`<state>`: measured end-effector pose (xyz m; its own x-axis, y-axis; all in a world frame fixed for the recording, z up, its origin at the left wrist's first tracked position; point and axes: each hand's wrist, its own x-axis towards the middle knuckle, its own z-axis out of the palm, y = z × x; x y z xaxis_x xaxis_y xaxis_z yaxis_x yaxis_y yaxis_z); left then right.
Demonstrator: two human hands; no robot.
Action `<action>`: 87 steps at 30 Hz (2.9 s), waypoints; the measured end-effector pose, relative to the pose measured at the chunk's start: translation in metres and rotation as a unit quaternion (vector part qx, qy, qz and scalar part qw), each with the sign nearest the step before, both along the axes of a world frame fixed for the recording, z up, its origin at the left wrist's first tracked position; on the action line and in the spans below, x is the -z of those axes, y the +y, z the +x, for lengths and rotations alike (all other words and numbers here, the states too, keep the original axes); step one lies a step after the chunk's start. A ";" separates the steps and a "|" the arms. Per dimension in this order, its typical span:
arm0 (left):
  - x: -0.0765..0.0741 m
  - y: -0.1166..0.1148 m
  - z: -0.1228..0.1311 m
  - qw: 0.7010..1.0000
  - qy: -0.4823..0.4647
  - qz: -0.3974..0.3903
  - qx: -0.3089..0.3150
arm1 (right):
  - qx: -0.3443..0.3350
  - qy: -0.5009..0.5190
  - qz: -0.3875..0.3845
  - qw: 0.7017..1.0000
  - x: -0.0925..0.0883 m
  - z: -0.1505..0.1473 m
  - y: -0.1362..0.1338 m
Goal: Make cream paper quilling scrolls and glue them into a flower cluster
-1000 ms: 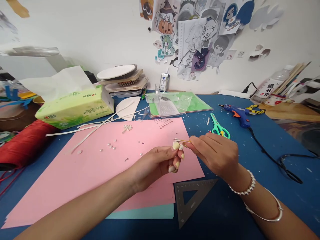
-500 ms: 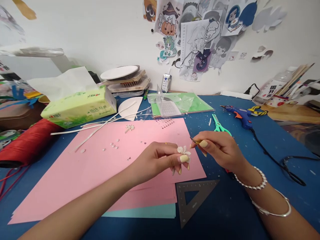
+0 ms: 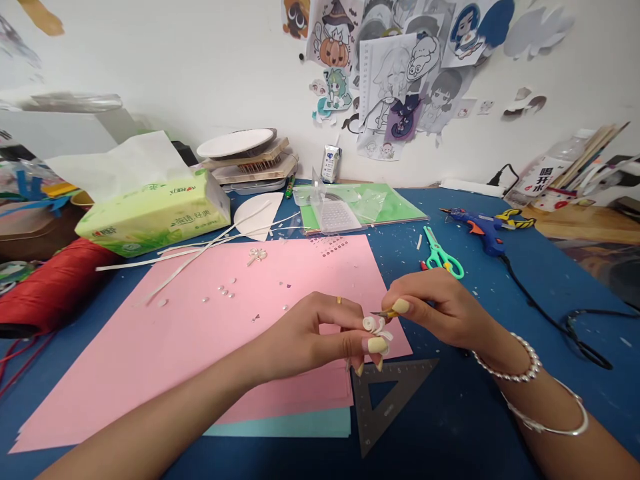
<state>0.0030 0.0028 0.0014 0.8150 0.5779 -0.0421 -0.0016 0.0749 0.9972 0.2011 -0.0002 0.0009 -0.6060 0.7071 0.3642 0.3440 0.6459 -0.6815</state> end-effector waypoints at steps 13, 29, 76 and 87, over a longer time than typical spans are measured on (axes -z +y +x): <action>0.000 0.001 -0.004 1.000 -0.008 -0.021 0.022 | -0.050 0.024 0.016 0.998 0.002 -0.002 0.000; 0.000 -0.001 -0.002 0.998 -0.020 -0.024 0.056 | -0.125 -0.001 -0.073 0.990 0.003 0.002 0.002; 0.006 -0.005 0.004 0.990 0.058 0.065 -0.112 | 0.019 0.053 -0.155 0.986 0.005 -0.003 0.002; 0.002 -0.004 0.004 0.995 0.088 0.021 -0.049 | -0.050 0.131 -0.224 0.964 0.001 0.001 0.004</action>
